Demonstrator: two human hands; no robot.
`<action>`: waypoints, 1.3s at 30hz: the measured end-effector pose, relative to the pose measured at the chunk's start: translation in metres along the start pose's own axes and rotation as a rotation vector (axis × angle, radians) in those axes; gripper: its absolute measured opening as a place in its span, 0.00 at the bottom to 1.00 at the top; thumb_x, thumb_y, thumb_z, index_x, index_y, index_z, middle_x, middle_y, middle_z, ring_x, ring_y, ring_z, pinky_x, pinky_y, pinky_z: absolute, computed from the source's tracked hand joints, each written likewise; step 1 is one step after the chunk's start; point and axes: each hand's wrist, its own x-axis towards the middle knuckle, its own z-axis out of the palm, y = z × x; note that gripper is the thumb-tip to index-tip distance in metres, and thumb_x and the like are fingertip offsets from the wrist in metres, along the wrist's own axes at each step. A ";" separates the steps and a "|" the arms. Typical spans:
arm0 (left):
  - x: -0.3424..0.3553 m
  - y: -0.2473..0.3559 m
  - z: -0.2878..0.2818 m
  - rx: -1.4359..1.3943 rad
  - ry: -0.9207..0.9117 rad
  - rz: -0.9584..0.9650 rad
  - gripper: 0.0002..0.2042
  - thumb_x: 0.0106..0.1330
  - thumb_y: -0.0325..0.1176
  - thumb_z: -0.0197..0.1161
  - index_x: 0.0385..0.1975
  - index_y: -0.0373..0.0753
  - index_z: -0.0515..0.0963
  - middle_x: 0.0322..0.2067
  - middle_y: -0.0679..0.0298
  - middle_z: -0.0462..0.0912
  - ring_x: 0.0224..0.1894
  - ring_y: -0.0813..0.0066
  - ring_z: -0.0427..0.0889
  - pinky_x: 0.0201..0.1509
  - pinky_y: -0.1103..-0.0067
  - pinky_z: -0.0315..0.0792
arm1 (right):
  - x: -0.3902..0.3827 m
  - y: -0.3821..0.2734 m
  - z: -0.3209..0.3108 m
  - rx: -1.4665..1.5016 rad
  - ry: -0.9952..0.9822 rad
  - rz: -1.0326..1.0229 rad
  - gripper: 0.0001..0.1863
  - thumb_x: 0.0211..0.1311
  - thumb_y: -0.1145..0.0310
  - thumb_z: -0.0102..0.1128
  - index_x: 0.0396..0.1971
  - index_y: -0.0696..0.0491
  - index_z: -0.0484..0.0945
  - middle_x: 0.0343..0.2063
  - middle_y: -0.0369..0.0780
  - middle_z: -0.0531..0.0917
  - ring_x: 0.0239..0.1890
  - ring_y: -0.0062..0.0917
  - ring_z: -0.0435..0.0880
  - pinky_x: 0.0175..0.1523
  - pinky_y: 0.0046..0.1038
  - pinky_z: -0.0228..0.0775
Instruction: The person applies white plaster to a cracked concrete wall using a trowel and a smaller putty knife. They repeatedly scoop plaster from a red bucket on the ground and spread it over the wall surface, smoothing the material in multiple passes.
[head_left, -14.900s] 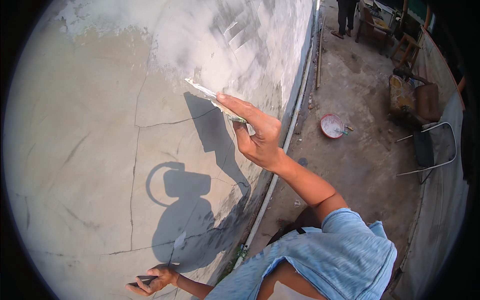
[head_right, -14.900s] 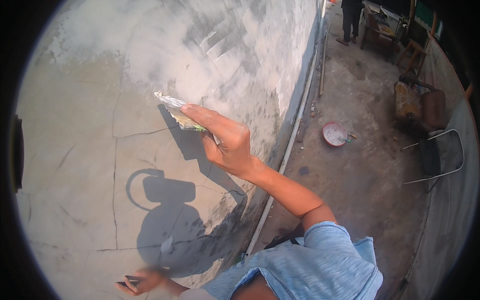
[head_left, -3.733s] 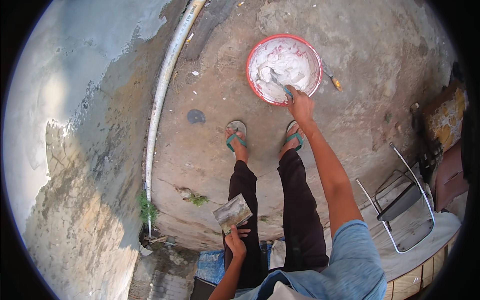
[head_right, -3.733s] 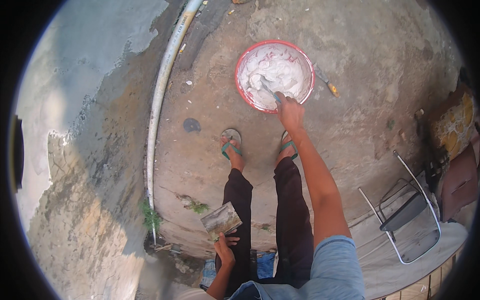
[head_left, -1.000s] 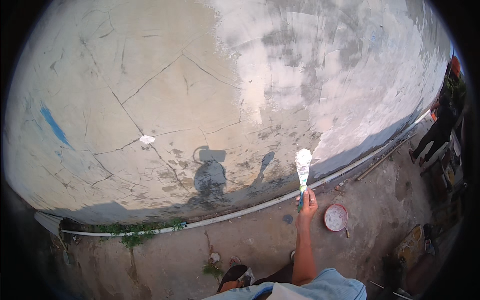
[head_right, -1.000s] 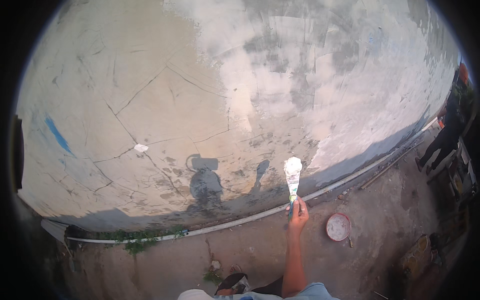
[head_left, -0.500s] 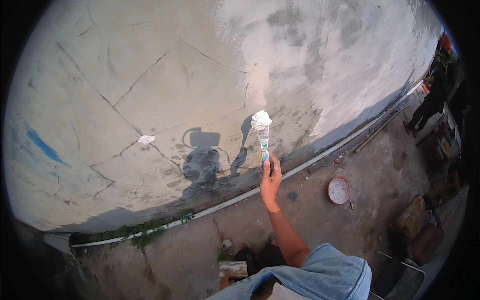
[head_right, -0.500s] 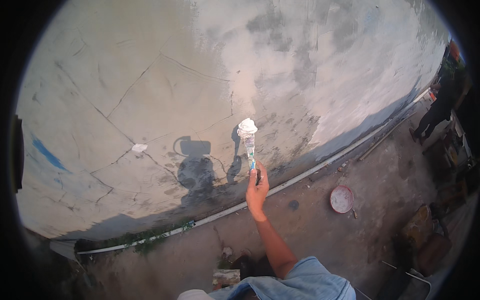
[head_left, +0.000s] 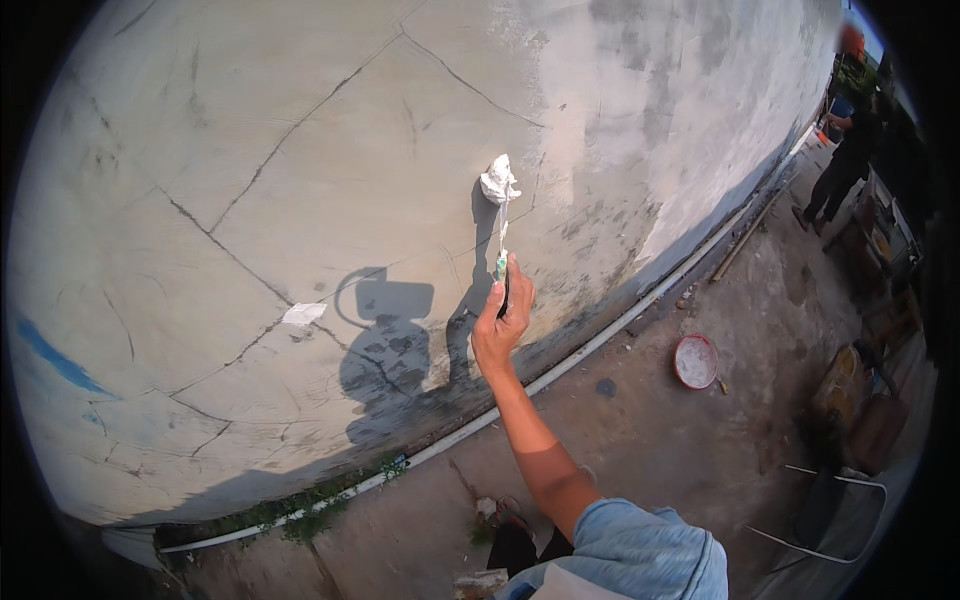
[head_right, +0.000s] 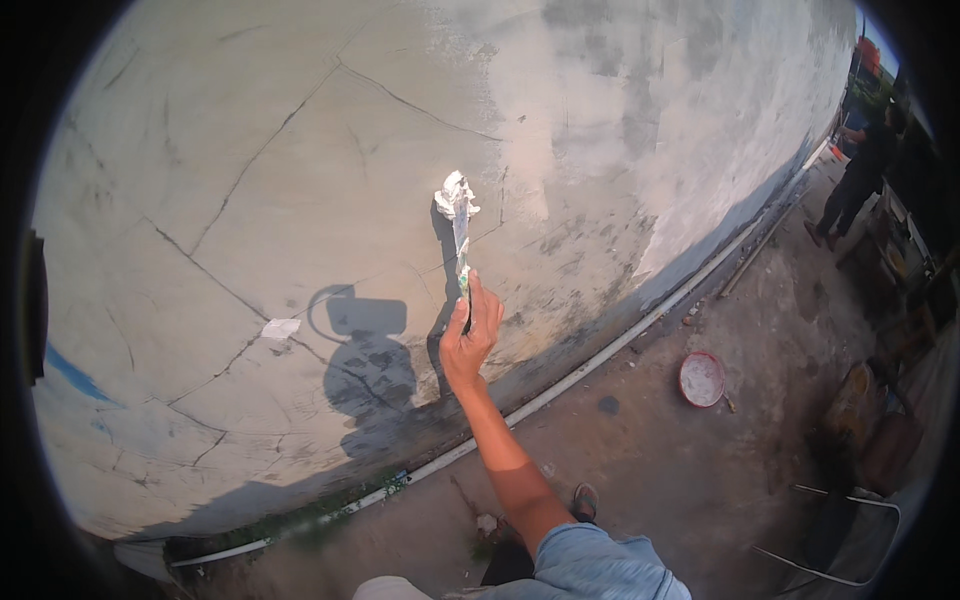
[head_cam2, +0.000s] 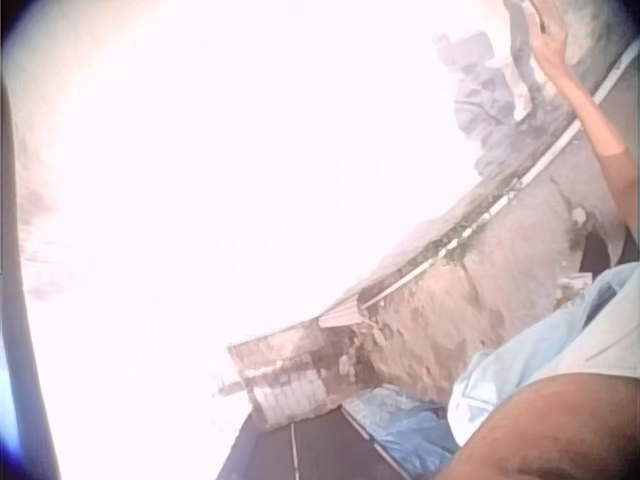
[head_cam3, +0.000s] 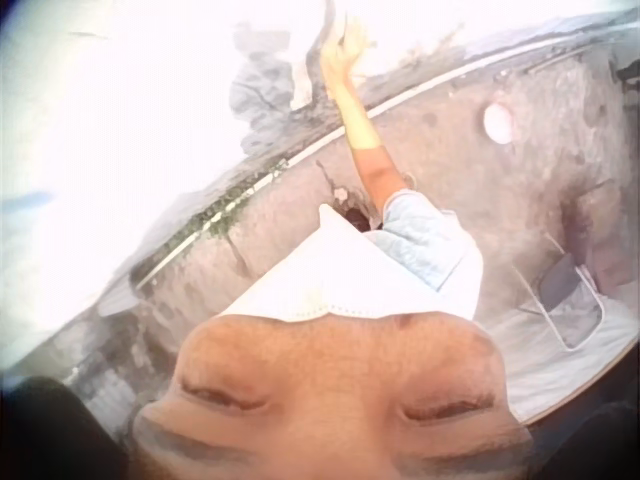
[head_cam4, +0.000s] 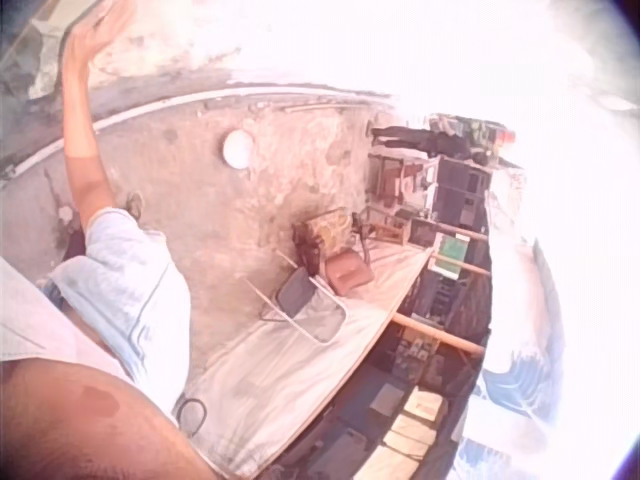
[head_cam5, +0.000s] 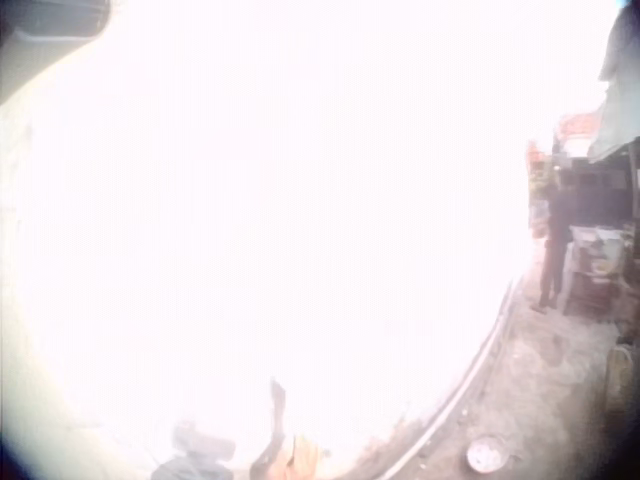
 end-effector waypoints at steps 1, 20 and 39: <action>0.005 0.001 -0.008 -0.004 -0.002 0.002 0.15 0.72 0.40 0.48 0.45 0.32 0.70 0.24 0.58 0.73 0.25 0.64 0.73 0.30 0.67 0.69 | 0.000 0.006 0.010 -0.030 0.018 -0.019 0.20 0.72 0.71 0.48 0.60 0.60 0.71 0.44 0.43 0.75 0.45 0.29 0.71 0.50 0.30 0.65; 0.039 0.001 -0.067 -0.058 0.012 -0.006 0.15 0.72 0.36 0.48 0.51 0.31 0.66 0.31 0.59 0.74 0.31 0.69 0.73 0.36 0.71 0.69 | -0.026 0.028 0.046 -0.047 0.159 0.117 0.22 0.67 0.76 0.53 0.61 0.58 0.72 0.42 0.45 0.68 0.38 0.31 0.69 0.42 0.32 0.66; 0.012 -0.021 -0.092 -0.177 0.098 -0.013 0.17 0.72 0.32 0.47 0.57 0.30 0.62 0.37 0.61 0.74 0.36 0.73 0.72 0.41 0.75 0.68 | -0.061 -0.033 -0.024 0.988 0.016 0.722 0.24 0.74 0.65 0.44 0.65 0.57 0.59 0.40 0.41 0.75 0.31 0.19 0.74 0.35 0.23 0.70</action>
